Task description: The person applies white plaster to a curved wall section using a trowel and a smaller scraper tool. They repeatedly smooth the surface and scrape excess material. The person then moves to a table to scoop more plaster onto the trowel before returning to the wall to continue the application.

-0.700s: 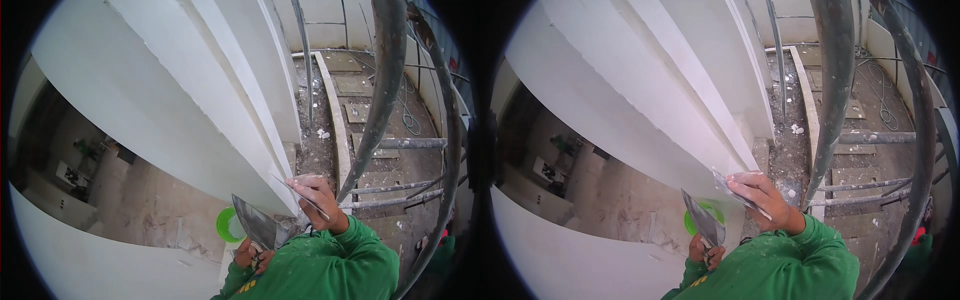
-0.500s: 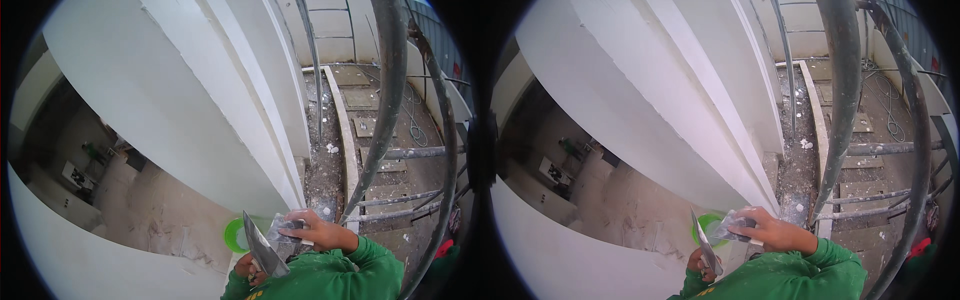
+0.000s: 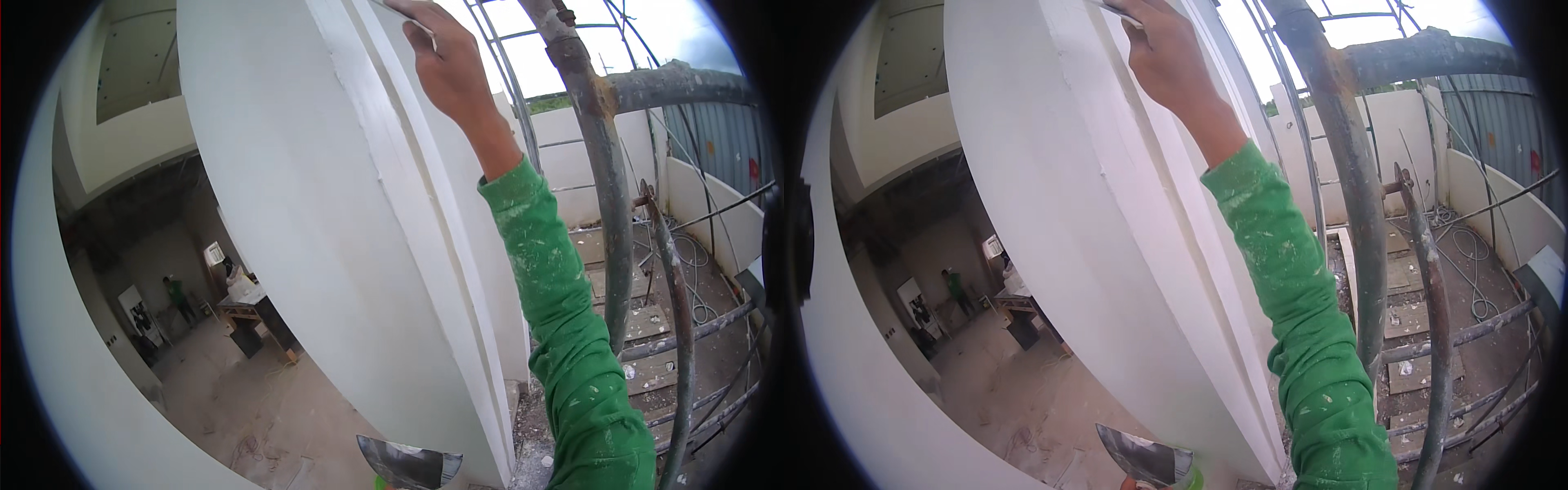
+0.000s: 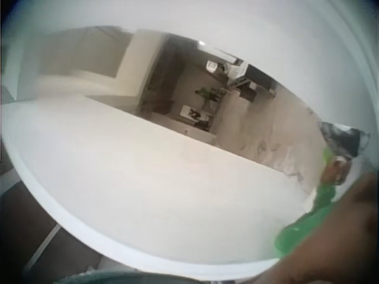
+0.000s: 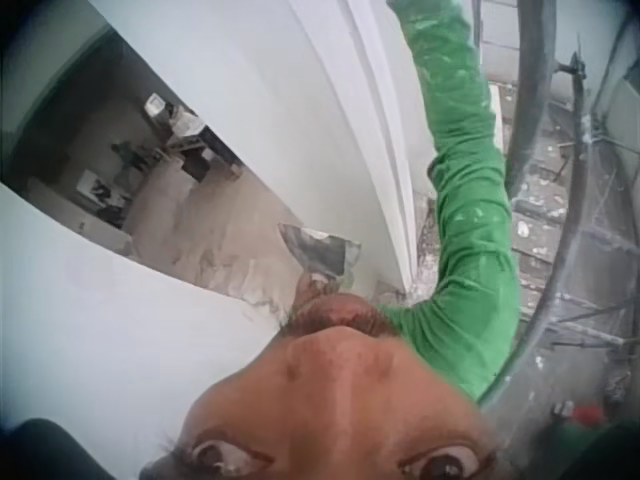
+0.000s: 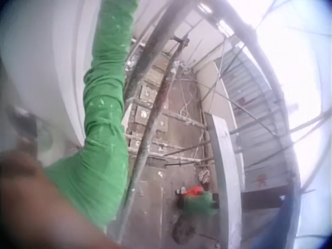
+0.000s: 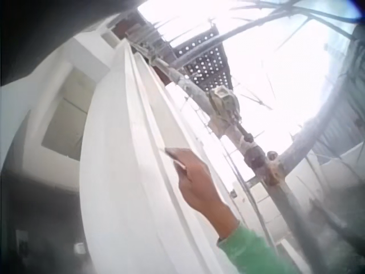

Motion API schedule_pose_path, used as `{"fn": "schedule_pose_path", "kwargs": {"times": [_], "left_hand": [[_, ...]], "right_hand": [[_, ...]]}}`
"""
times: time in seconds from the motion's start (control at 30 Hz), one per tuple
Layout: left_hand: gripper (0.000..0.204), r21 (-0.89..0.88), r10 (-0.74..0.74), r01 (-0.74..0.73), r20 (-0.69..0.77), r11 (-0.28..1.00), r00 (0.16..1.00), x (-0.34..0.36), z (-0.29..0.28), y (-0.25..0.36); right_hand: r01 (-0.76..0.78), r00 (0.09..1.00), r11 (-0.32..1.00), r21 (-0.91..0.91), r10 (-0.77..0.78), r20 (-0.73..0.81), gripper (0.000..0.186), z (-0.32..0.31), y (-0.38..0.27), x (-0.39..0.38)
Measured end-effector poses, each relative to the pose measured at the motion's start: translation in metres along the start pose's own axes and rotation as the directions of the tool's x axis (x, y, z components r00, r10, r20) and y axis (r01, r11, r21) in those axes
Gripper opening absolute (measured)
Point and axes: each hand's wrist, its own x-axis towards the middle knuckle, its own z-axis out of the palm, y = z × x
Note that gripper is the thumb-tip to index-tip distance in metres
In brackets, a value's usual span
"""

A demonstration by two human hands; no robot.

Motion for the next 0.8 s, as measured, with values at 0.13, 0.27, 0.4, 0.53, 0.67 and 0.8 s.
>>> {"fn": "schedule_pose_path", "kwargs": {"times": [0.13,0.27,0.4,0.53,0.67,0.8], "left_hand": [[0.064,-0.085,-0.017,0.009,-0.087,0.996,0.996,-0.001,-0.001,-0.007],[0.067,-0.21,0.064,-0.084,-0.103,0.974,0.993,0.001,0.005,-0.002],[0.07,-0.31,0.159,-0.184,-0.103,0.933,0.982,0.0,0.017,0.009],[0.073,-0.373,0.265,-0.262,-0.045,0.89,0.963,0.008,0.033,0.029],[0.072,-0.361,0.337,-0.313,0.005,0.879,0.941,0.005,0.037,0.042],[0.06,-0.277,0.337,-0.314,0.04,0.908,0.941,0.008,0.049,0.059]], "right_hand": [[-0.007,0.999,0.999,0.033,0.005,0.049,0.037,0.071,0.091,0.097],[0.113,0.987,0.993,0.036,-0.116,0.114,0.041,0.121,0.129,0.132],[0.171,0.969,0.982,0.082,-0.183,0.165,0.043,0.117,0.122,0.117],[-0.047,0.932,0.999,-0.015,0.049,0.359,0.042,0.03,0.036,0.032],[-0.177,0.897,0.973,-0.15,0.222,0.381,0.068,-0.027,-0.031,-0.115],[-0.414,0.74,0.886,-0.206,0.46,0.49,0.081,-0.08,-0.098,-0.208]]}}
